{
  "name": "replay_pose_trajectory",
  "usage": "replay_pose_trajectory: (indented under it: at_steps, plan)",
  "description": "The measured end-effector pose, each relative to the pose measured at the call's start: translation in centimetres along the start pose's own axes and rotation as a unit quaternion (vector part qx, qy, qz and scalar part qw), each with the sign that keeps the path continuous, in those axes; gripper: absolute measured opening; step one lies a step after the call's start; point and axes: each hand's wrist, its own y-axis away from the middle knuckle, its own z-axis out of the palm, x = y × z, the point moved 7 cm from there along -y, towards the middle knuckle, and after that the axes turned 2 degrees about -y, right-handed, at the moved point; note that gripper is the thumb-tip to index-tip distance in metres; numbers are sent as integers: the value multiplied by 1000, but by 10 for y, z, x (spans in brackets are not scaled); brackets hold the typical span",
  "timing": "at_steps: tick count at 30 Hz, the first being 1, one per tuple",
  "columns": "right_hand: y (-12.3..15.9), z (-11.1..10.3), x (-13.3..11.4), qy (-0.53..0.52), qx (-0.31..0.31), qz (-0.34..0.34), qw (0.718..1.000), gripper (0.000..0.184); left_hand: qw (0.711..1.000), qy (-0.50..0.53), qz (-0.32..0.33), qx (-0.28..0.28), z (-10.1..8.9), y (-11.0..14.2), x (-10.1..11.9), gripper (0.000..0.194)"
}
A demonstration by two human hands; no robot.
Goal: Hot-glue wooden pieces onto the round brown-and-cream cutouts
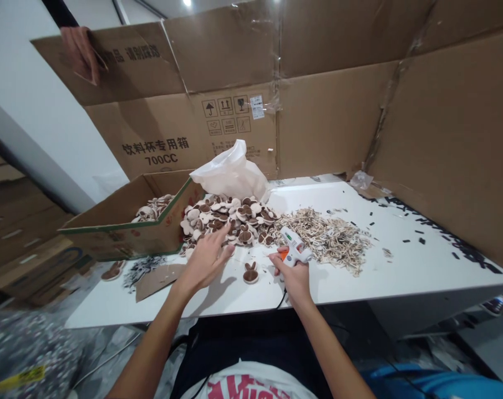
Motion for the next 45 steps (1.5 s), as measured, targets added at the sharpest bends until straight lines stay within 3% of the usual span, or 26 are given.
replay_pose_trajectory:
  at_steps: [1, 3, 6, 8, 9, 10, 12, 14, 16, 18, 20, 22, 24, 26, 28, 31, 34, 37, 39, 40, 42, 44, 45]
  plan:
    - [0, 0, 0, 0, -1, -1, 1000, 47, 998, 53, 18, 25, -2, -1, 6, 87]
    - [0, 1, 0, 1, -2, -1, 1000, 47, 969, 242, 42, -13, 2, -1, 16, 89]
    - [0, 0, -1, 1, 0, -1, 1000, 47, 851, 479, 36, -213, 19, 10, 31, 114]
    - [1, 0, -2, 1, 4, 0, 1000, 47, 799, 480, 24, -362, 28, 25, 35, 117]
    - [1, 0, -3, -1, 4, 1, 1000, 47, 802, 434, 19, -409, 31, 31, 33, 109]
    - [1, 0, -3, -3, 3, 2, 1000, 47, 827, 366, 16, -427, 32, 34, 27, 98]
    - [1, 1, -3, -6, 3, 6, 1000, 47, 912, 185, 21, -366, 26, 25, 10, 75]
    - [1, 1, -4, -12, 3, 7, 1000, 47, 976, 17, 43, -212, 9, 9, 3, 63]
    - [0, 2, -4, -17, 4, 7, 1000, 48, 994, -60, 69, -55, -9, -2, 7, 67]
    - [0, 2, -3, -21, 6, 12, 1000, 48, 996, -7, 88, 33, -18, -5, 16, 74]
    - [0, 2, -1, -24, 6, 16, 1000, 48, 982, 164, 97, 23, -15, -5, 22, 74]
    - [0, 3, -1, -30, 3, 19, 999, 48, 927, 359, 84, -65, -3, -2, 26, 83]
    - [-1, 3, 0, -33, 3, 20, 999, 49, 863, 470, 54, -180, 11, 6, 29, 94]
    - [-1, 2, 0, -31, 6, 19, 999, 49, 849, 452, 32, -273, 21, 14, 27, 86]
    - [-1, 2, 0, -31, 1, 15, 999, 47, 894, 324, 34, -306, 24, 17, 19, 70]
    - [-1, 3, 0, -34, -8, 16, 999, 45, 972, 41, 58, -226, 15, 8, 2, 52]
    - [-1, 2, 1, -31, -1, 18, 999, 45, 985, -124, 67, -99, 3, -4, -7, 50]
    - [-1, 2, 2, -30, -2, 19, 999, 45, 994, -78, 76, 20, -6, -7, -2, 58]
    - [-1, 2, 1, -30, -4, 16, 999, 45, 993, 87, 72, 34, -5, -4, 3, 66]
    - [-1, 2, 1, -28, -4, 14, 1000, 44, 977, 202, 65, 13, -1, -3, 6, 69]
    - [-1, 2, 0, -23, 0, 12, 1000, 44, 901, 427, 44, -62, 10, 1, 13, 78]
    - [-1, 1, 0, -20, 4, 14, 1000, 44, 822, 550, 10, -148, 20, 5, 18, 87]
    - [-1, 1, 0, -20, 4, 15, 1000, 44, 803, 563, -7, -194, 24, 8, 19, 86]
